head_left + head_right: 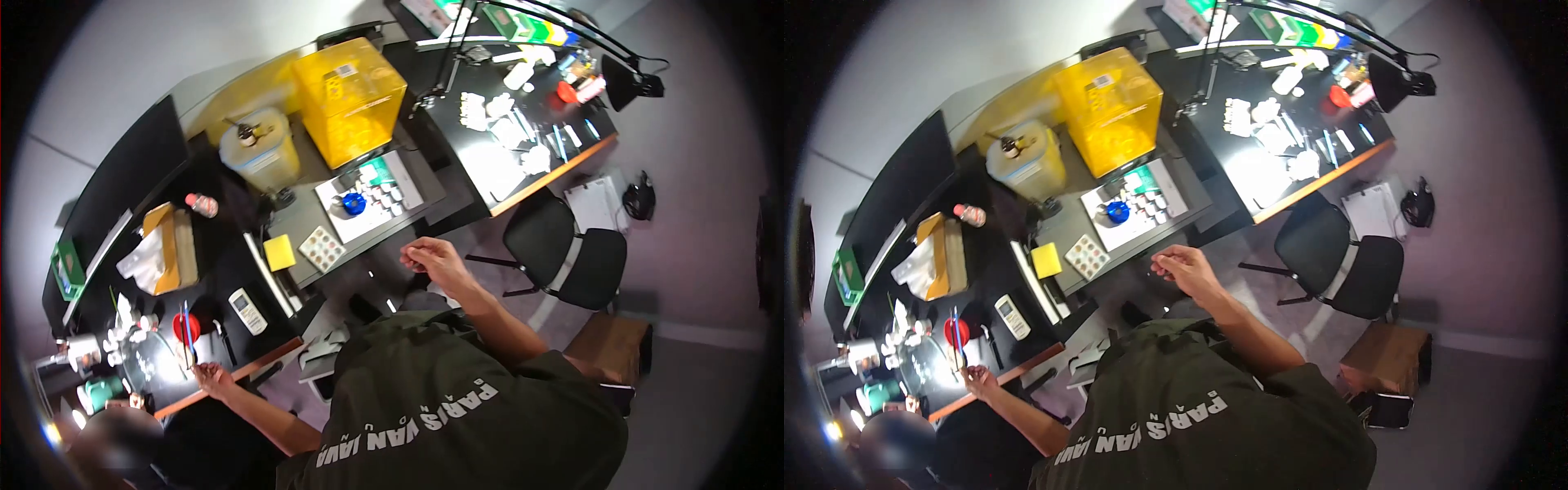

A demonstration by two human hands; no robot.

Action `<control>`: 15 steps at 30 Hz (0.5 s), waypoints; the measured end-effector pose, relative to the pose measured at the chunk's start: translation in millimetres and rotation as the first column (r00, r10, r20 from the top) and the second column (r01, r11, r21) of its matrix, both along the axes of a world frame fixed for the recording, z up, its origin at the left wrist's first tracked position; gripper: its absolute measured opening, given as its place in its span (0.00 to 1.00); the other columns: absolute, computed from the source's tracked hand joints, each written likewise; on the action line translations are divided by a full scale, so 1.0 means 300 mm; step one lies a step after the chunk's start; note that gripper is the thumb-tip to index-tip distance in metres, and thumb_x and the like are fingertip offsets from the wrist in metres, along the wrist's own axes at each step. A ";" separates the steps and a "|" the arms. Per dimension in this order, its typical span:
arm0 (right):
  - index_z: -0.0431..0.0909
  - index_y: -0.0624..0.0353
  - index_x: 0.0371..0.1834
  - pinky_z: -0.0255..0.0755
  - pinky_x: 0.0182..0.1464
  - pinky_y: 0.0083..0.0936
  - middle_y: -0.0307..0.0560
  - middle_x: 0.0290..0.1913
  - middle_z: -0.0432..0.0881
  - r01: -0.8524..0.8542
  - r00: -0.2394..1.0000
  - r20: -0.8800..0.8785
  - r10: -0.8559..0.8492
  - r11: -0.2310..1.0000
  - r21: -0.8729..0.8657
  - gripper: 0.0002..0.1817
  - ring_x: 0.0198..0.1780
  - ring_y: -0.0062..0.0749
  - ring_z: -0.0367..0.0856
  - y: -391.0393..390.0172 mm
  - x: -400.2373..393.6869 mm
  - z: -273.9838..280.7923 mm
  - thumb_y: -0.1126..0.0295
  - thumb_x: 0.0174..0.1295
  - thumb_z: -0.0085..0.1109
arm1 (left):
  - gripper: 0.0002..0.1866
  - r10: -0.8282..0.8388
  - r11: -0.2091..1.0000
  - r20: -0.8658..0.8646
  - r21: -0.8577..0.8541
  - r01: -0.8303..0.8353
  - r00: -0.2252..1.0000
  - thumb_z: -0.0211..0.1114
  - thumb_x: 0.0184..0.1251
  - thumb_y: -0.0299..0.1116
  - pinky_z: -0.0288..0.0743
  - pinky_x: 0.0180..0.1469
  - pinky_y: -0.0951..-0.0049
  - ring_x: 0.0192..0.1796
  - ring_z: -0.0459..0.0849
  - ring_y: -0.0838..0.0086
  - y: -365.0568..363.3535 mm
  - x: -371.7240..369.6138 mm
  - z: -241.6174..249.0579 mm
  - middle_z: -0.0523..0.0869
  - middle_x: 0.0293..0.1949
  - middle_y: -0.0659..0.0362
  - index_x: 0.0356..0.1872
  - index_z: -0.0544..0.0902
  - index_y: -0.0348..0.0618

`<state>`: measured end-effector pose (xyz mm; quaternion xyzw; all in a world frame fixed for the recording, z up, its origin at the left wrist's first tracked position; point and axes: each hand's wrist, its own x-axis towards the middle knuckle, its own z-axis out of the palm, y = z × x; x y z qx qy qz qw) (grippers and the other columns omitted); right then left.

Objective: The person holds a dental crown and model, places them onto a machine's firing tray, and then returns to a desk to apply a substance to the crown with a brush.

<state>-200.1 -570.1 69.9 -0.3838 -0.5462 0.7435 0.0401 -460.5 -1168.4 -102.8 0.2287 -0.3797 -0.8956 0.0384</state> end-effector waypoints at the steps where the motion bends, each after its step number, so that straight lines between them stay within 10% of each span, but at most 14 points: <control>1: 0.85 0.61 0.48 0.76 0.45 0.20 0.42 0.40 0.88 -0.003 1.000 0.017 0.003 1.000 -0.010 0.10 0.42 0.21 0.84 0.018 0.013 -0.017 0.67 0.73 0.60 | 0.07 0.066 0.998 0.041 -0.002 -0.066 0.997 0.66 0.75 0.37 0.76 0.28 0.76 0.24 0.79 0.73 0.037 -0.010 0.013 0.84 0.28 0.61 0.41 0.83 0.45; 8: 0.82 0.62 0.46 0.73 0.34 0.18 0.45 0.38 0.86 0.393 0.916 0.244 -0.318 0.837 -0.381 0.08 0.34 0.23 0.82 0.196 0.275 -0.437 0.72 0.71 0.57 | 0.08 0.172 0.985 0.063 -0.007 -0.171 0.983 0.68 0.74 0.34 0.75 0.31 0.78 0.28 0.80 0.79 0.188 -0.003 0.151 0.81 0.27 0.63 0.44 0.81 0.43; 13: 0.77 0.61 0.44 0.70 0.26 0.14 0.49 0.37 0.85 0.796 0.601 0.516 -0.611 0.514 -0.319 0.05 0.32 0.30 0.82 0.277 0.559 -0.664 0.73 0.70 0.53 | 0.08 0.174 0.985 0.049 -0.027 -0.173 0.983 0.67 0.74 0.33 0.76 0.32 0.77 0.29 0.81 0.79 0.208 -0.002 0.170 0.81 0.27 0.63 0.45 0.81 0.42; 15: 0.76 0.59 0.47 0.79 0.38 0.24 0.49 0.40 0.85 0.746 0.666 0.445 -0.598 0.547 -0.381 0.07 0.37 0.35 0.84 0.287 0.585 -0.624 0.69 0.70 0.56 | 0.08 0.160 0.987 0.054 -0.030 -0.158 0.986 0.67 0.74 0.34 0.76 0.32 0.77 0.29 0.81 0.79 0.203 -0.004 0.167 0.81 0.28 0.63 0.44 0.81 0.41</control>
